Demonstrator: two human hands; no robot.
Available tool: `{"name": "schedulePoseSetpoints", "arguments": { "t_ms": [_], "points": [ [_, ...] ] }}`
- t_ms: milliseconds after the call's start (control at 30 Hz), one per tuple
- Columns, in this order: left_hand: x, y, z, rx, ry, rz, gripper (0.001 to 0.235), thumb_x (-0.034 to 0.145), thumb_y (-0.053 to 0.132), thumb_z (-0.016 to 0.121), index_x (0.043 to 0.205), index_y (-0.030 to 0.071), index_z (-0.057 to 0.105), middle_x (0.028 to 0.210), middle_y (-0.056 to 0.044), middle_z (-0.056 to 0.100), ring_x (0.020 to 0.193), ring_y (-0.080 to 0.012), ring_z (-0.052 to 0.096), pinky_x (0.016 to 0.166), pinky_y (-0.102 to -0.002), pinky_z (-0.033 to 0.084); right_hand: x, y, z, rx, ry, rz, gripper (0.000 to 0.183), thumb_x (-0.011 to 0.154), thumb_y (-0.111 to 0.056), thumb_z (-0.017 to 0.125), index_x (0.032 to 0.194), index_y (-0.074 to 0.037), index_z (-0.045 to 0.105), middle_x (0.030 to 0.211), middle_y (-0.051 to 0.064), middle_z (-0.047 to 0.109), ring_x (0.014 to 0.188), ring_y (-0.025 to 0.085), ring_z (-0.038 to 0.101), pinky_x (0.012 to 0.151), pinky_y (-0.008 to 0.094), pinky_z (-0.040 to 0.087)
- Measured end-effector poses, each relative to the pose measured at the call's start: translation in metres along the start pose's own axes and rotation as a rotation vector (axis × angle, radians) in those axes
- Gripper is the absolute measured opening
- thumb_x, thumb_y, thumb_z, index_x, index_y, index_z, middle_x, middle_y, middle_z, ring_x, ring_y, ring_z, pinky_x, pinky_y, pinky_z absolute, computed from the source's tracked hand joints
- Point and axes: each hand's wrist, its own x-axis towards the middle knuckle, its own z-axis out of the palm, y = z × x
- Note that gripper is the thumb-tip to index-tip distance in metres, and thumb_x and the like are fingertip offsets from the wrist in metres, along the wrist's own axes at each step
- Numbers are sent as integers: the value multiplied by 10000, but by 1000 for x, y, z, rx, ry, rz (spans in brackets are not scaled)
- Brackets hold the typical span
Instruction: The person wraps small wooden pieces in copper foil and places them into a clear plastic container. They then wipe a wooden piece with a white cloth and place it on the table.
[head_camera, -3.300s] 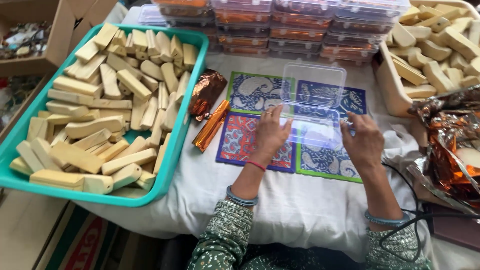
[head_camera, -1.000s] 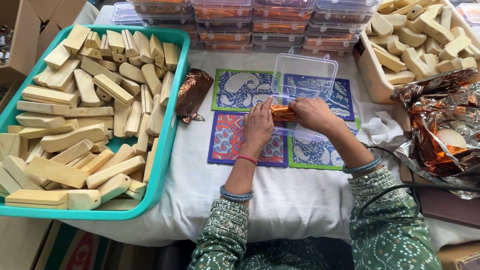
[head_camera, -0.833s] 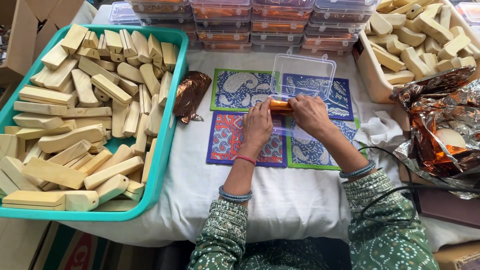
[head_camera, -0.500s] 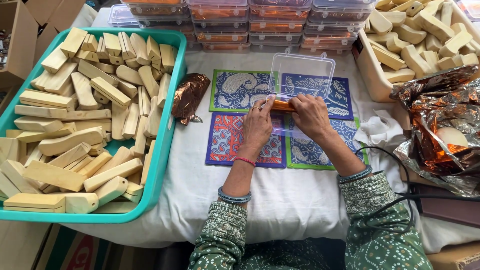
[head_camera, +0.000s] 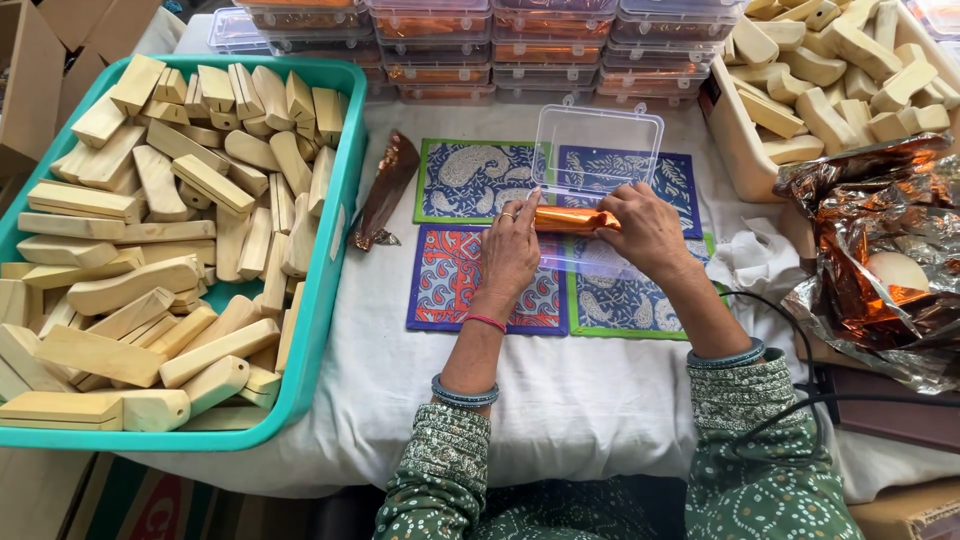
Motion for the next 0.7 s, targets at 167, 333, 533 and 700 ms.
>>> {"name": "schedulePoseSetpoints", "arguments": {
  "t_ms": [167,333,533,700],
  "points": [
    [1,-4,5,37,24,21,518,1018,148,504,1526,246,469,1348,-50,602,1203,-186,606,1036,-438,481,1,7,24,16,11,29,261,883,-277,804,1084,-115,760,1035,29,664,950,179,658,797,351,596],
    [0,-1,1,21,2,-3,507,1045,171,477,1548,215,441,1345,-57,601,1194,-191,609,1033,-443,482,1,4,18,44,37,16,259,864,-265,806,1072,-116,764,1026,32,662,935,193,668,786,361,599],
    [1,-1,0,29,12,-14,497,1061,231,447,1553,174,417,1337,-87,603,1212,-225,604,1015,-468,476,-1,-4,-13,152,141,-4,272,865,-261,798,1075,-90,772,1010,66,690,895,237,685,756,391,583],
    [-2,-2,-5,9,52,-11,494,1053,239,478,1528,112,431,1317,-137,616,1172,-288,627,977,-501,492,27,-50,-31,279,184,-85,159,957,-229,742,1041,-100,781,960,67,691,870,252,698,728,402,566]
  ]
}}
